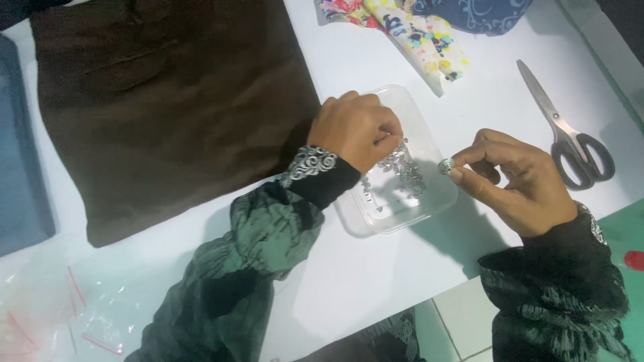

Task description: The person sorts silver snap fasteners from a plastic container onto a white table, arranging them into small groups. They then place the sorted fasteners into a small zip-lock bag and put the bag into a yellow storage bin. The person repeats the sorting process with a second batch of fasteners.

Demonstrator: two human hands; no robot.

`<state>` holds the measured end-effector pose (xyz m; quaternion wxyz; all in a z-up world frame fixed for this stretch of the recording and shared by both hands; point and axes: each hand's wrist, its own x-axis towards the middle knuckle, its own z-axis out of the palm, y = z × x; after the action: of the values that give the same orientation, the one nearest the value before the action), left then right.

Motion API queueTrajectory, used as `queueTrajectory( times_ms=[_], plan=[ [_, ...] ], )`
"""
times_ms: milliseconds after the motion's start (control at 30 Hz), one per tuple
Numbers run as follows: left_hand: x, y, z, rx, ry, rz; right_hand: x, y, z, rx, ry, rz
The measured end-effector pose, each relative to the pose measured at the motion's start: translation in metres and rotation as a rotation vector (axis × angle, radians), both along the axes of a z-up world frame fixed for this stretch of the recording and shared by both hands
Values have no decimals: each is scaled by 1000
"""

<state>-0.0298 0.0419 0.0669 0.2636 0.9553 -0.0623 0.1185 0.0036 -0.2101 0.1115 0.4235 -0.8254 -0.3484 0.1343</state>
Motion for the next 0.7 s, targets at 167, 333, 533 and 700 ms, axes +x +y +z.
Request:
queueTrajectory(
  times_ms=[167,333,533,700],
  plan=[
    [19,-27,-43,243,39,-31,-3,3,-3,18,-19,37],
    [31,-50,-80,465,-76,-18,-5,2,-2,21,-27,49],
    [34,-48,-86,493,-246,14,-3,-2,-7,16,-8,-7],
    [-12,-6,1,-34,-51,-103,-9,-5,1,22,-27,13]
  ],
)
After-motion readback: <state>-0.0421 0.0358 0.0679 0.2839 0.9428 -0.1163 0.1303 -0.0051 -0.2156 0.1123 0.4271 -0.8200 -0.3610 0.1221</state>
